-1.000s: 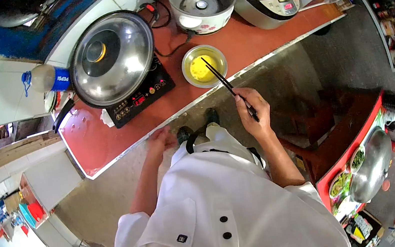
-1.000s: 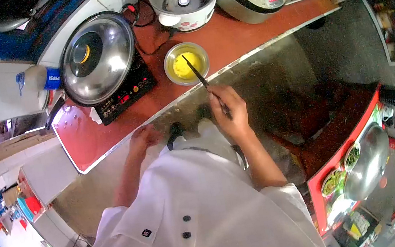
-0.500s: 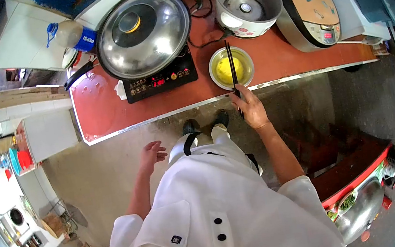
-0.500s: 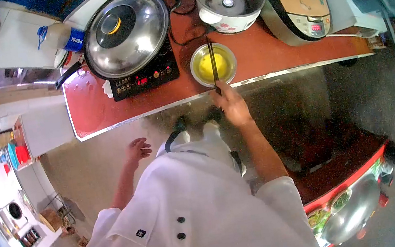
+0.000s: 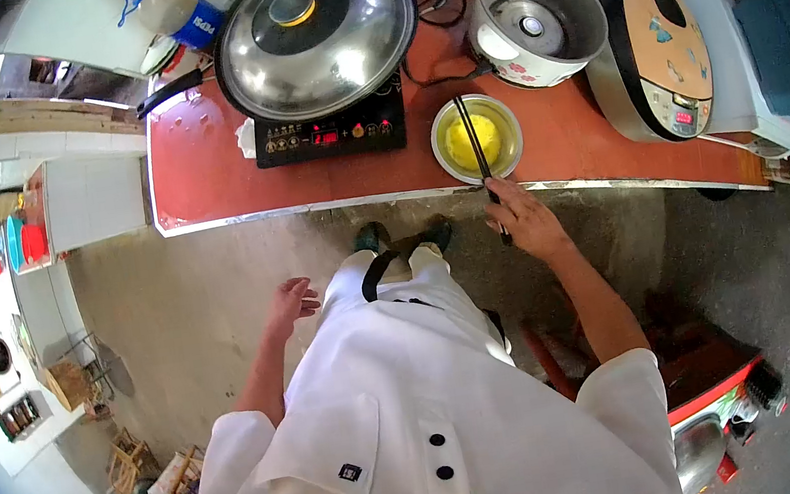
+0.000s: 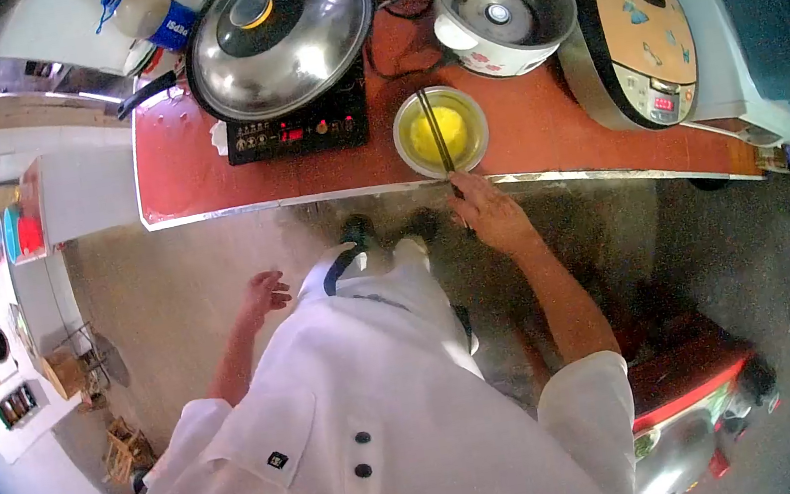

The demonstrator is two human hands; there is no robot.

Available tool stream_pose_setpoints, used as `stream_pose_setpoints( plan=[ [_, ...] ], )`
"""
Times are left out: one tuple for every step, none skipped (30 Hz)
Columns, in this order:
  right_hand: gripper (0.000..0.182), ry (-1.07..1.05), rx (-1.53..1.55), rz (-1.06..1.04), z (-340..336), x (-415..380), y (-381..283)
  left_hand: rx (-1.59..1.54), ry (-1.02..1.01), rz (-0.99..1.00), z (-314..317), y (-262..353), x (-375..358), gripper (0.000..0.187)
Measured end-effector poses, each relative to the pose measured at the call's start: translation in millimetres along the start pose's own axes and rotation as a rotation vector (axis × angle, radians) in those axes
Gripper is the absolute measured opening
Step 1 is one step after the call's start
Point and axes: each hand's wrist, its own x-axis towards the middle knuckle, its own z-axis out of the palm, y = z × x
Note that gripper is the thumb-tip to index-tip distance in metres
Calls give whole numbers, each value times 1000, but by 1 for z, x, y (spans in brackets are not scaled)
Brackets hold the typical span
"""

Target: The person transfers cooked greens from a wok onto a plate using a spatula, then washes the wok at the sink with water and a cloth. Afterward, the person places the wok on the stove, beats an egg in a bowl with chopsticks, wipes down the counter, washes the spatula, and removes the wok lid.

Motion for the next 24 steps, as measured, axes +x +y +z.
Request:
stream_pose_setpoints(
  plan=[
    [25, -14, 30, -57, -1, 0, 3, -11, 6, -4, 4, 1, -5, 37],
    [25, -18, 31, -69, -2, 2, 9, -8, 13, -22, 8, 4, -10, 37],
    [27, -60, 43, -55, -2, 7, 16, -4, 23, -40, 13, 5, -14, 37],
    [29, -105, 60, -41, -3, 12, 19, -14, 34, -48, 14, 3, -15, 37],
    [29, -112, 71, -52, -5, 16, 22, -7, 21, -46, 15, 1, -17, 36],
    [35, -154, 32, -93, -11, 20, 27, -1, 10, -40, 15, 0, -17, 36],
    [40, -190, -10, -137, -19, 27, 30, -10, 26, -42, 17, 3, -21, 36],
    [40, -189, -1, -157, -25, 32, 29, 4, 22, -42, 20, 8, -27, 36],
    [45, -218, 1, -127, -33, 36, 28, 15, 19, -41, 22, 10, -32, 35],
    [50, -249, 0, -99, -38, 39, 28, -3, 40, -42, 24, 11, -34, 35],
    [50, -250, 5, -130, -41, 42, 30, 9, 35, -33, 24, 12, -36, 35],
    [51, -261, -37, -138, -44, 44, 32, 19, 32, -23, 25, 12, -38, 35],
    [53, -270, -80, -145, -46, 45, 35, -2, 53, -20, 25, 12, -42, 35],
    [52, -296, -87, -160, -46, 45, 38, 16, 63, -20, 25, 13, -45, 36],
    [52, -297, -86, -185, -47, 45, 39, 35, 70, -23, 24, 11, -48, 36],
    [54, -263, -176, -235, -49, 45, 39, 16, 86, -22, 23, 7, -52, 36],
    [56, -222, -269, -285, -51, 47, 40, 29, 79, -37, 20, 4, -52, 36],
    [61, -253, -217, -251, -50, 47, 40, 43, 70, -52, 17, 1, -51, 36],
    [61, -249, -220, -271, -54, 46, 37, 28, 84, -47, 14, -6, -46, 36],
    [65, -303, -247, -230, -62, 47, 31, 6, 81, -64, 10, -15, -38, 36],
    [69, -355, -270, -198, -71, 49, 21, -21, 88, -82, 1, -25, -34, 35],
    [75, -419, -275, -127, -80, 50, 9, -24, 99, -73, -4, -30, -32, 35],
    [81, -482, -283, -60, -91, 50, -4, -30, 111, -62, -6, -29, -31, 35],
    [85, -488, -300, -48, -103, 50, -18, -64, 109, -59, -11, -28, -33, 36]
  ],
)
